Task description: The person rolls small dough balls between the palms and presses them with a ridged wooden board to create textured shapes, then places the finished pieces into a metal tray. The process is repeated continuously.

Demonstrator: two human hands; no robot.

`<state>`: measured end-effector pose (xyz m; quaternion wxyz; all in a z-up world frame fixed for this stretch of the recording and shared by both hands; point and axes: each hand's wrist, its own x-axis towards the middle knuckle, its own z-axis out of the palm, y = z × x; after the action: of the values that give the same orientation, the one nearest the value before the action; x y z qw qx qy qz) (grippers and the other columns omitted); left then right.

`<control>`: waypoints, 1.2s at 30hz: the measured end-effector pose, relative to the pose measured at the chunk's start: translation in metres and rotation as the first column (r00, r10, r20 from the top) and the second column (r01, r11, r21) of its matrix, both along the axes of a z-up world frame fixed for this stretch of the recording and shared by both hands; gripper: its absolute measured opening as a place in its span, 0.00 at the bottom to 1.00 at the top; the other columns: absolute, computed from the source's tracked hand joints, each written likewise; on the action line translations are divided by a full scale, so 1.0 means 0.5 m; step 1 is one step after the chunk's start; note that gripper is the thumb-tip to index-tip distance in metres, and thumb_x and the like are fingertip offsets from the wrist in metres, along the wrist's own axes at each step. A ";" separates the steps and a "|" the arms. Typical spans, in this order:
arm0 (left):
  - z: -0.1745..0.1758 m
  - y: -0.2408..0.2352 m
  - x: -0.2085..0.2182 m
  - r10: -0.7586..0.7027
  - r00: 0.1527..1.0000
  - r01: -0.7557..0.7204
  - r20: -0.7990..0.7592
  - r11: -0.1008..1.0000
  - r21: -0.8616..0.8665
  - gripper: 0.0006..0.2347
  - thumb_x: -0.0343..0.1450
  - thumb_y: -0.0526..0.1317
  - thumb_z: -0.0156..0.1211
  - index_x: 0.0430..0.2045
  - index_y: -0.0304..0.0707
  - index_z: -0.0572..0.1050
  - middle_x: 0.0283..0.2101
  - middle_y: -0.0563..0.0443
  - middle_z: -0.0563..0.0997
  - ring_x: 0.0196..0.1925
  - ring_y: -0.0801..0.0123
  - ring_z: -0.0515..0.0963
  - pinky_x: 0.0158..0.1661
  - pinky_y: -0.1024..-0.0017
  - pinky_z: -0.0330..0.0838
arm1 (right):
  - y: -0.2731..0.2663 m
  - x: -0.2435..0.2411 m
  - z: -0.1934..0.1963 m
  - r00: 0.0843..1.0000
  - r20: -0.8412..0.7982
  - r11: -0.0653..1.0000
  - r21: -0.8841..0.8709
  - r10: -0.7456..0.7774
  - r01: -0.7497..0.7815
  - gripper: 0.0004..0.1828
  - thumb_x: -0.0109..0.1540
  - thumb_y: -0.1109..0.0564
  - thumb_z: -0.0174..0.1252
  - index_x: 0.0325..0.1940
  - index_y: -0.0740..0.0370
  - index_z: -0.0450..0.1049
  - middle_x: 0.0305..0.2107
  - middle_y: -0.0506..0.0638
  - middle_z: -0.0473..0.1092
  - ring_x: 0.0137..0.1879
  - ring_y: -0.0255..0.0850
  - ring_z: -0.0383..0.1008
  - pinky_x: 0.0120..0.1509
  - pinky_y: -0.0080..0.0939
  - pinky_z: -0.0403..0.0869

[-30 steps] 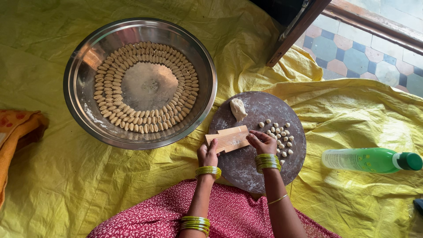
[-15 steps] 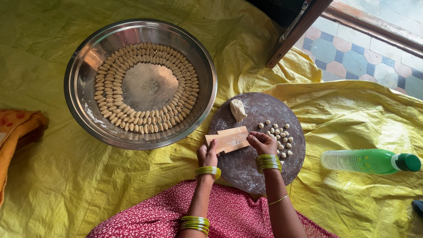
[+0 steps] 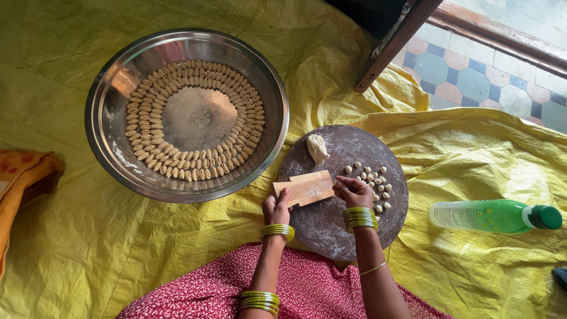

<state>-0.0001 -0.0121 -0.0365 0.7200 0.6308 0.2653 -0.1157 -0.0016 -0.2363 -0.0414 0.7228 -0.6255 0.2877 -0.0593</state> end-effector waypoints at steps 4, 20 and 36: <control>0.000 0.000 0.000 0.004 1.000 -0.004 -0.008 1.000 -0.006 0.17 0.73 0.49 0.59 0.28 0.30 0.80 0.27 0.47 0.83 0.23 0.73 0.75 0.26 0.74 0.71 | -0.007 0.000 -0.016 0.999 0.010 0.998 -0.050 -0.032 0.032 0.09 0.61 0.69 0.63 0.45 0.72 0.80 0.36 0.58 0.80 0.38 0.41 0.82 0.41 0.38 0.83; 0.009 0.002 0.000 0.003 1.000 -0.003 -0.001 1.000 -0.004 0.16 0.73 0.48 0.59 0.26 0.31 0.80 0.25 0.46 0.83 0.21 0.73 0.74 0.25 0.74 0.69 | -0.003 -0.001 -0.019 1.000 -0.004 0.995 0.097 -0.019 0.020 0.13 0.61 0.66 0.63 0.50 0.70 0.79 0.42 0.57 0.80 0.47 0.42 0.82 0.55 0.39 0.83; 0.008 0.003 -0.001 0.006 1.000 -0.006 0.004 1.000 -0.004 0.16 0.73 0.49 0.60 0.26 0.33 0.79 0.25 0.47 0.83 0.22 0.73 0.75 0.26 0.73 0.71 | -0.007 0.002 -0.027 1.000 -0.007 0.992 0.121 -0.020 0.021 0.12 0.65 0.60 0.61 0.51 0.70 0.80 0.40 0.55 0.79 0.43 0.37 0.81 0.53 0.36 0.82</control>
<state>-0.0007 -0.0107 -0.0326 0.7219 0.6290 0.2655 -0.1130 -0.0005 -0.2400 -0.0551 0.7580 -0.5776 0.2993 -0.0471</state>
